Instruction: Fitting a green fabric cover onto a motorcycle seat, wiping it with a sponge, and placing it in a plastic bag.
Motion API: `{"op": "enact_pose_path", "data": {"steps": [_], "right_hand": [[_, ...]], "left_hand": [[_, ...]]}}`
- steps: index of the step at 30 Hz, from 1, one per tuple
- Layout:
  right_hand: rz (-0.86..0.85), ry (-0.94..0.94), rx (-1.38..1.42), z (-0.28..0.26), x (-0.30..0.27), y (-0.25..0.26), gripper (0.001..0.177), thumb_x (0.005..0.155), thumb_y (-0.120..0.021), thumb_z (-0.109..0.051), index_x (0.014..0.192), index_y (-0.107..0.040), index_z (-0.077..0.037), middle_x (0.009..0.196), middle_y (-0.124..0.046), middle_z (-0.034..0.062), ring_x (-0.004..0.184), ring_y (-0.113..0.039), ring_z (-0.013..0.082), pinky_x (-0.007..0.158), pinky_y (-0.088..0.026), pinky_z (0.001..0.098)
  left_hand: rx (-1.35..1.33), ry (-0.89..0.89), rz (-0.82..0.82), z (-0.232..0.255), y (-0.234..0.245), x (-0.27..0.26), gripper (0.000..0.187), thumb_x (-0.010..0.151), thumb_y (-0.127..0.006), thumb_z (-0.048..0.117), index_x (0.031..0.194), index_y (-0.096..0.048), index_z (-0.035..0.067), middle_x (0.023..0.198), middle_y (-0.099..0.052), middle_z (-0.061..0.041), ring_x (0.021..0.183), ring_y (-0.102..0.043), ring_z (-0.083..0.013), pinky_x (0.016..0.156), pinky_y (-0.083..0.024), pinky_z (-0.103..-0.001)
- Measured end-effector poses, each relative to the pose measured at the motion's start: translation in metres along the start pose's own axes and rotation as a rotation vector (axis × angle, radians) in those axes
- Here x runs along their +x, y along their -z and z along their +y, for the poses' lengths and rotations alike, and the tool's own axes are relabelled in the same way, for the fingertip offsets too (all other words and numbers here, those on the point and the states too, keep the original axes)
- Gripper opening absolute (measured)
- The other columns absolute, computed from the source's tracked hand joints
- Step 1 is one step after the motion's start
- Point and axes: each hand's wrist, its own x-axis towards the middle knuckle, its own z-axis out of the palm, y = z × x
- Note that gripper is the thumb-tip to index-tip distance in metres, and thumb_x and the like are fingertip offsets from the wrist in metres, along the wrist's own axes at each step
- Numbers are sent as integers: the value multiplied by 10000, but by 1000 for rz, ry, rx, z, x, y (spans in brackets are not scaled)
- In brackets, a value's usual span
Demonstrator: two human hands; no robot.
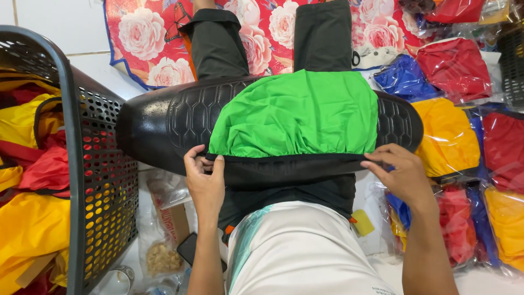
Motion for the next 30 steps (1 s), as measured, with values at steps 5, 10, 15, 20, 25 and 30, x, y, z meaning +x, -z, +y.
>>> {"op": "enact_pose_path", "data": {"steps": [5,10,15,20,25,30], "right_hand": [[350,187,-31,-59,57,18,445,1096,-633,-338,1324,-703,38,1299,-680,224,1202,-641,428,1058,-479,493],[220,51,-211,-74,68,-56,696,1115,-321,-553,1595,-405,-56,1631,-355,205,1491,-288,434,1186,-200,615],[23,-204,-313,-42,43,-107,620,1099,-414,-435,1595,-413,-64,1675,-309,197,1526,-258,433,1169,-175,688],[-26,-305,-187,-42,47,-102,719,1076,-451,-456,1626,-291,-23,1671,-288,234,1536,-239,431,1180,-129,709],[-21,-340,-200,-31,42,-112,802,1060,-449,-511,1651,-174,-45,1699,-213,212,1572,-167,398,1191,-97,715],[5,-338,-181,-32,43,-114,856,1057,-475,-548,1653,-142,-32,1702,-183,227,1576,-144,404,1189,-78,724]], "left_hand": [[73,-16,8,9,0,-2,445,861,-732,139,1273,-571,90,819,-637,-99,666,-661,-191,657,-527,-346],[57,-42,52,-4,6,2,465,871,-736,125,1300,-559,96,826,-615,-93,663,-644,-183,653,-523,-328],[-5,-34,96,-17,12,9,473,877,-753,97,1304,-549,92,831,-576,-53,658,-606,-133,656,-513,-282],[138,-55,132,-5,10,5,544,868,-769,152,1344,-511,100,833,-642,-73,664,-651,-173,656,-511,-350],[72,-82,83,-7,11,5,634,914,-768,148,1443,-429,60,977,-638,-138,778,-642,-205,702,-512,-336],[173,-619,426,8,-23,-37,584,947,-766,84,1409,-452,-89,1380,-447,-272,1216,-518,-385,943,-516,-376]]}}
